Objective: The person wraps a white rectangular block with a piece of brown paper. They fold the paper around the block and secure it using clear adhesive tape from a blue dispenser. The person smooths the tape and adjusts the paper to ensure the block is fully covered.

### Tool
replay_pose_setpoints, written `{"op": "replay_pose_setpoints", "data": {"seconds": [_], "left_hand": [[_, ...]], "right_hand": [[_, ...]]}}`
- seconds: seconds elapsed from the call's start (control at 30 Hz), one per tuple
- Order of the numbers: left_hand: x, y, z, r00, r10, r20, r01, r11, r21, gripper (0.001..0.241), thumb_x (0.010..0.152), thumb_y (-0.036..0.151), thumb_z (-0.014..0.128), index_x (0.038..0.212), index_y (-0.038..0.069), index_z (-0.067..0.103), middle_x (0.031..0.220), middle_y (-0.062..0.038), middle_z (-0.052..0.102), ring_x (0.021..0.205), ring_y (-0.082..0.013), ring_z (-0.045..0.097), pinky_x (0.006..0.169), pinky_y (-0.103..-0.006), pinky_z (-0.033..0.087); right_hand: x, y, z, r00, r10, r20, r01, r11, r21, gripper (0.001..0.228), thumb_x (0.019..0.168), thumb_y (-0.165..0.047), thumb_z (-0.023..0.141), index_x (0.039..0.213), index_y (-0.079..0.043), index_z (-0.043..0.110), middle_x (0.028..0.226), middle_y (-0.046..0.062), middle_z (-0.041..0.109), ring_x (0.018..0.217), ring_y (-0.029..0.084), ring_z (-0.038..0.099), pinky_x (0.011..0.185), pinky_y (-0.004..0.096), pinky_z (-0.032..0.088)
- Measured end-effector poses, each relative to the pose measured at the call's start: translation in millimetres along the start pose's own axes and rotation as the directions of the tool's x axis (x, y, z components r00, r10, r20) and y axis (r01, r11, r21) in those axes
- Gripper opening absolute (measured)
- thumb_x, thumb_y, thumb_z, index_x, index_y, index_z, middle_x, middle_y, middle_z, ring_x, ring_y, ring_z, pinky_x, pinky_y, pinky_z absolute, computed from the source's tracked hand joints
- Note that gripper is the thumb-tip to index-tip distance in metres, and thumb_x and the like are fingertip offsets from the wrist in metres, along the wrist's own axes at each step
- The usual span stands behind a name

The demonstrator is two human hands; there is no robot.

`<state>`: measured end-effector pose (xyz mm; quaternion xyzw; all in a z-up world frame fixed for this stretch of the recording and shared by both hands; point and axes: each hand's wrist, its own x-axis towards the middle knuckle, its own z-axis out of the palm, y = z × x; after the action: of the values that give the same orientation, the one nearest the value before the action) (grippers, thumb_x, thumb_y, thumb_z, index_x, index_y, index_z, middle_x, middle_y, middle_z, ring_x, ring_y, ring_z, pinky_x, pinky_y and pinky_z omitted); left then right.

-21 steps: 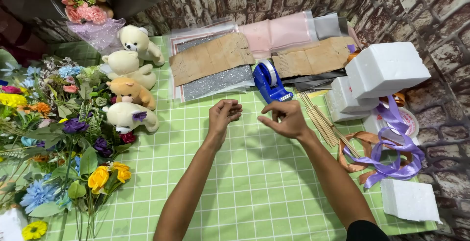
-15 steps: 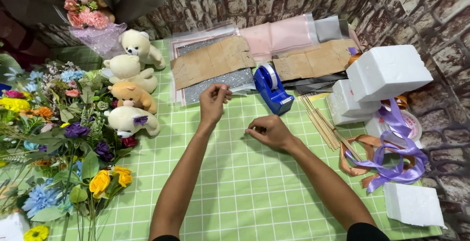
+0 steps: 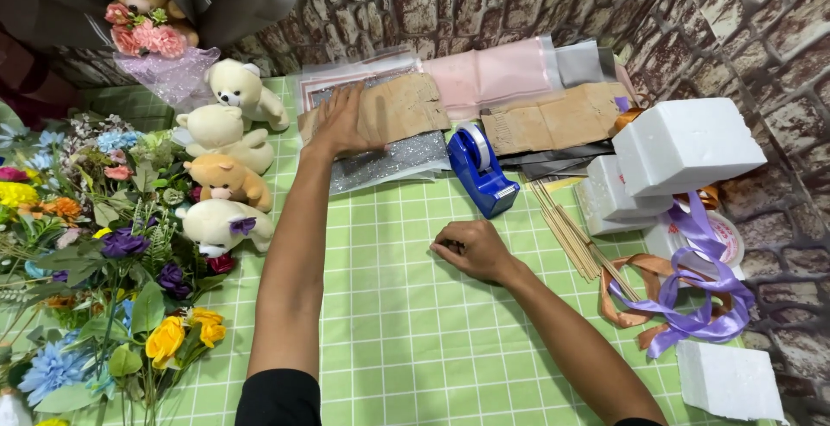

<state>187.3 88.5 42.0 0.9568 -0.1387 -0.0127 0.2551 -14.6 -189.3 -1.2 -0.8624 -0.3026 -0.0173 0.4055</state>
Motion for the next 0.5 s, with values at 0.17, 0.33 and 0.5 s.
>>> {"op": "replay_pose_setpoints", "data": {"seconds": [0.17, 0.33, 0.5], "left_hand": [[9, -15, 4, 0.996, -0.025, 0.091, 0.015, 0.994, 0.109, 0.138, 0.052, 0.051, 0.096, 0.162, 0.015, 0.020, 0.152, -0.027, 0.045, 0.150, -0.0441, 0.028, 0.119, -0.0657, 0.007], [12, -27, 8, 0.997, -0.007, 0.075, -0.003, 0.991, 0.135, 0.143, 0.048, 0.056, 0.097, 0.161, 0.019, 0.019, 0.150, -0.023, 0.045, 0.148, -0.0404, 0.030, 0.119, -0.0651, 0.007], [8, -23, -2, 0.994, -0.035, 0.107, 0.019, 0.989, 0.146, 0.147, 0.046, 0.053, 0.100, 0.162, 0.018, 0.018, 0.147, -0.028, 0.048, 0.148, -0.0424, 0.032, 0.119, -0.0652, 0.009]], "right_hand": [[0, -2, -2, 1.000, 0.007, 0.003, -0.007, 1.000, -0.004, 0.009, 0.093, -0.021, 0.073, 0.087, -0.014, 0.075, 0.065, 0.006, 0.069, 0.061, 0.023, 0.069, 0.058, 0.033, 0.056], [1, -1, -1, 1.000, 0.007, 0.010, -0.007, 1.000, -0.001, 0.008, 0.092, -0.021, 0.072, 0.087, -0.015, 0.075, 0.064, 0.005, 0.068, 0.061, 0.023, 0.069, 0.059, 0.034, 0.056], [1, -2, -1, 1.000, 0.014, 0.009, -0.013, 1.000, -0.019, 0.009, 0.092, -0.021, 0.072, 0.087, -0.014, 0.074, 0.064, 0.005, 0.068, 0.061, 0.024, 0.068, 0.058, 0.035, 0.056]]}}
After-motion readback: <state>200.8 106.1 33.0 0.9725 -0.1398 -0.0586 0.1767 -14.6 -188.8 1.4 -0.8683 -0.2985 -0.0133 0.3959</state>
